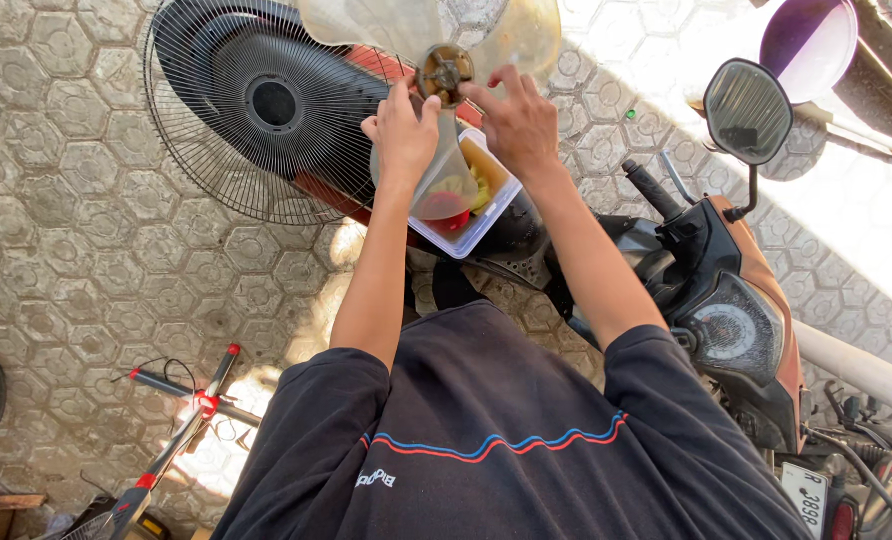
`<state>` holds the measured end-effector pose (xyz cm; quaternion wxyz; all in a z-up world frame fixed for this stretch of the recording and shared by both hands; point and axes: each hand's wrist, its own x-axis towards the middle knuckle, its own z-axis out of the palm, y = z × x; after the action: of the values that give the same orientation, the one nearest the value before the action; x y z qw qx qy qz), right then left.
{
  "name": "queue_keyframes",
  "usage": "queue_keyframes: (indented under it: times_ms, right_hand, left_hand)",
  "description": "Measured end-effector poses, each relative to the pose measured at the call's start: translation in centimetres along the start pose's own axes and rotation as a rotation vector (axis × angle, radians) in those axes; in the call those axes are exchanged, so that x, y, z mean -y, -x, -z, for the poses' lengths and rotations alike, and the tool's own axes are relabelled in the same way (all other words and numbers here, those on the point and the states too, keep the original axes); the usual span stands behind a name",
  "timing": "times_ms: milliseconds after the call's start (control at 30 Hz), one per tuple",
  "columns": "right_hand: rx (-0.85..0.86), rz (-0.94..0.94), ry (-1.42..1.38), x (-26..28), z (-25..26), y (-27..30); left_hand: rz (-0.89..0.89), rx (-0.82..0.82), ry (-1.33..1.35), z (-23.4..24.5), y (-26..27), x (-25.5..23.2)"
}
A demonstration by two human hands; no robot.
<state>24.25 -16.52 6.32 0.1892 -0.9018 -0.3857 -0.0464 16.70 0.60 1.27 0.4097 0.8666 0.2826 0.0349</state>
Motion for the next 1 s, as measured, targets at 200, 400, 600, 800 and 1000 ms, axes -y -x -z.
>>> queue_keyframes:
  times_ms: [200, 400, 600, 800, 1000]
  right_hand:
    - [-0.012, 0.266, 0.311, -1.2, -0.6, -0.4]
    - [-0.027, 0.469, 0.415, -3.0, -1.5, -0.9]
    - [-0.058, 0.535, 0.509, -5.9, -1.2, -3.4]
    - [-0.259, 0.204, 0.358, -8.6, 0.6, -4.3]
    - [-0.110, -0.017, 0.194, -7.8, -0.8, -3.4]
  left_hand:
    - [-0.028, -0.035, -0.060, 0.6, 1.3, -0.1]
    - [-0.048, -0.028, -0.125, 0.8, 1.6, -0.6]
    - [0.027, -0.016, -0.022, -0.6, -0.2, -2.2]
    - [0.042, -0.101, -0.089, -2.2, -1.6, -2.8]
    - [0.031, -0.153, -0.084, -2.6, -2.1, -2.2]
